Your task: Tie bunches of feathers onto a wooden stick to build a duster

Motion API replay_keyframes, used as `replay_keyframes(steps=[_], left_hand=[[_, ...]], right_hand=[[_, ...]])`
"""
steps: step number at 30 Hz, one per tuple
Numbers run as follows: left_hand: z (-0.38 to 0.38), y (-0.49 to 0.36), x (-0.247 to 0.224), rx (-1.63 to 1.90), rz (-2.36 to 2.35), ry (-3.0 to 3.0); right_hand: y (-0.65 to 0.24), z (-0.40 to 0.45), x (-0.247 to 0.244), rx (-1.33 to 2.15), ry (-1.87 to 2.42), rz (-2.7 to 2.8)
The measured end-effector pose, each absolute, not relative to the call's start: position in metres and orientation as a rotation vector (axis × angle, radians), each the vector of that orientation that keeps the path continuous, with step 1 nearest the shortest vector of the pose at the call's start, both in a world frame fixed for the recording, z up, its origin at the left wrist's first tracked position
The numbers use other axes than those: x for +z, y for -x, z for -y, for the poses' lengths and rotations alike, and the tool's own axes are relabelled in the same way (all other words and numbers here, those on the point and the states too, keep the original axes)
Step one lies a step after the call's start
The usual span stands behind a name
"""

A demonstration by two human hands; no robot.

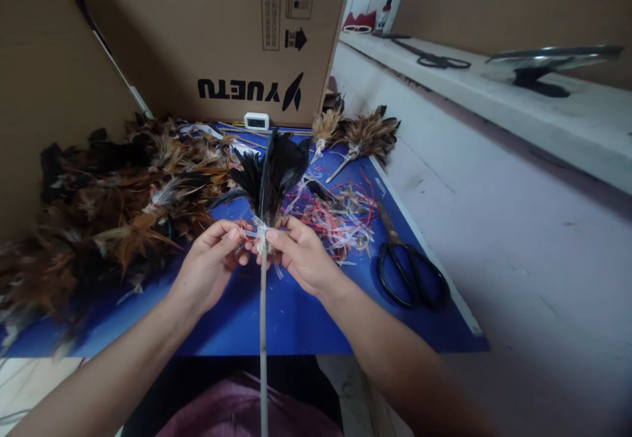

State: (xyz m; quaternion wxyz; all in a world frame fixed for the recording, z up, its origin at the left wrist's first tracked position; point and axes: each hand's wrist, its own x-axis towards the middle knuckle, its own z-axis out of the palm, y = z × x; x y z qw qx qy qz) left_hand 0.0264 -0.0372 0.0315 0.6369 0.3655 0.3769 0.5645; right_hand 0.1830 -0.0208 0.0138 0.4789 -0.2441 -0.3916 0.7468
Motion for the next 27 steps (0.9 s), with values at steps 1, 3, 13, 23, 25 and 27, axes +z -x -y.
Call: replay_keyframes(steps=[1,3,13,23,25,27], left_hand=[[0.038,-0.026,0.03,1.308,-0.864,-0.854],[0.039,-0.024,0.029,1.355,-0.88,-0.917],[0.029,-0.027,0.049,1.193,-1.187,-1.109],[0.029,-0.033,0.04,1.234,-1.25,-1.185],[0.032,-0.034,0.035,1.323,-1.19,-1.161],[0.035,-0.035,0.031,1.407,-1.156,-1.158]], right_hand=[[-0.183,0.021,0.014,1.819,0.601,0.955],[-0.183,0.021,0.014,1.816,0.599,0.956],[-0.182,0.022,0.013,1.804,0.615,0.98],[-0.182,0.02,0.009,1.798,0.627,0.967],[-0.182,0.02,0.009,1.807,0.62,0.966],[-0.182,0.02,0.009,1.823,0.625,0.979]])
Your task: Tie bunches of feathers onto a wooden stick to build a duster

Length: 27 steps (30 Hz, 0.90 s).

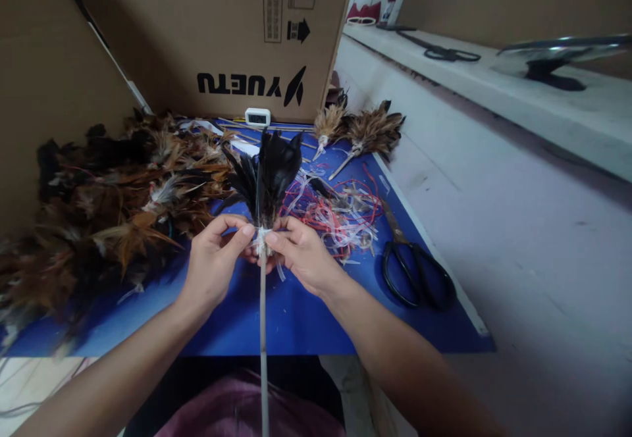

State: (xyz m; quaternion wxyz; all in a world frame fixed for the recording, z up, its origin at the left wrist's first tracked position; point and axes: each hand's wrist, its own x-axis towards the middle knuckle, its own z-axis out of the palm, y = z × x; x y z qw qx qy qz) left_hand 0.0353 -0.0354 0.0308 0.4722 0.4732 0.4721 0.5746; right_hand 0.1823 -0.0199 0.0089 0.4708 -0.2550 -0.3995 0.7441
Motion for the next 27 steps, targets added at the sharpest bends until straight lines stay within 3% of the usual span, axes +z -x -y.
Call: replay_keyframes(steps=[6,16,27], left_hand=[[0.043,-0.033,0.021,1.46,-1.18,-1.194],[0.052,-0.031,0.015,1.443,-1.206,-1.114],[0.053,-0.036,0.029,1.341,-1.08,-0.82]], right_hand=[[-0.19,0.02,0.015,1.842,0.784,1.191],[-0.204,0.016,0.017,1.199,1.027,1.747],[-0.204,0.016,0.024,1.201,1.135,1.645]])
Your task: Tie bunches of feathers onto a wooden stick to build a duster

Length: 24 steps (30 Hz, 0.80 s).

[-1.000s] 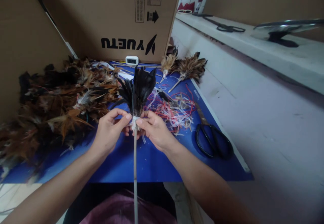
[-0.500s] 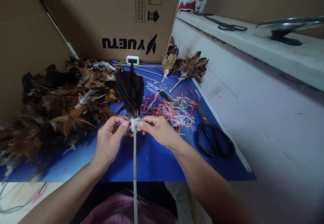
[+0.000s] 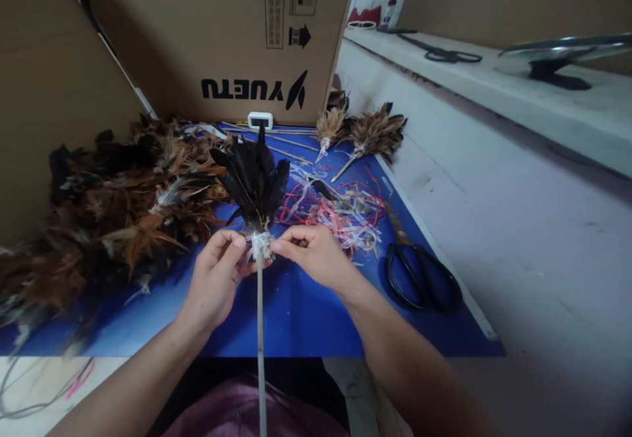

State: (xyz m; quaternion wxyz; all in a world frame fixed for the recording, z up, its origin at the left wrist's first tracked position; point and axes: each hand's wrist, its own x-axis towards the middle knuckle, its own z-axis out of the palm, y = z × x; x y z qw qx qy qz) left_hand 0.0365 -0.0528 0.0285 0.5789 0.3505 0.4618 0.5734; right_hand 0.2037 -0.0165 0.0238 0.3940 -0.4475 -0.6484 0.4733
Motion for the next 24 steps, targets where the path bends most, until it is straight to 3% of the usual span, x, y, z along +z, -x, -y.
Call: replay_keyframes(steps=[10,24], left_hand=[[0.057,-0.034,0.025,1.344,-1.087,-0.813],[0.06,-0.019,0.008,1.446,-1.17,-1.033]], right_hand=[[-0.201,0.02,0.018,1.191,1.079,1.633],[-0.2,0.024,0.027,0.679,0.975,1.993]])
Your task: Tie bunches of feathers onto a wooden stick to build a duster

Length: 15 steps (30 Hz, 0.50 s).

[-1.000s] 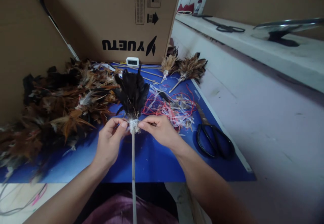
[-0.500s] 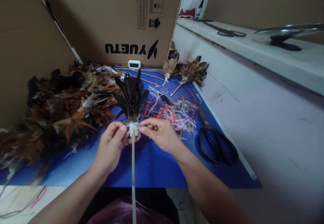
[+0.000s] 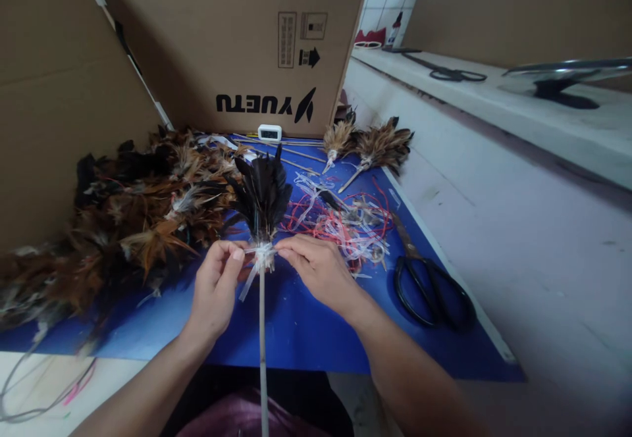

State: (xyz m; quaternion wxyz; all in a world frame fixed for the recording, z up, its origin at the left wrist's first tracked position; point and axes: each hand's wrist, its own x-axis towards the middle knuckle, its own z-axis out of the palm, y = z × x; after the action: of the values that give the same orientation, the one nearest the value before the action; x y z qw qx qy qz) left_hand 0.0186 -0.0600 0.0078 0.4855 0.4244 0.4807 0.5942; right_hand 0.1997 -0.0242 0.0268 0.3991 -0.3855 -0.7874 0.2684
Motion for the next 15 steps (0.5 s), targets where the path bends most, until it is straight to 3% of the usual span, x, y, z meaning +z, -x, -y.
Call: replay_keyframes(steps=[15], left_hand=[[0.066,-0.015,-0.005,1.582,-1.16,-0.996]], right_hand=[[-0.198,0.025,0.027,0.79,1.096,2.012]])
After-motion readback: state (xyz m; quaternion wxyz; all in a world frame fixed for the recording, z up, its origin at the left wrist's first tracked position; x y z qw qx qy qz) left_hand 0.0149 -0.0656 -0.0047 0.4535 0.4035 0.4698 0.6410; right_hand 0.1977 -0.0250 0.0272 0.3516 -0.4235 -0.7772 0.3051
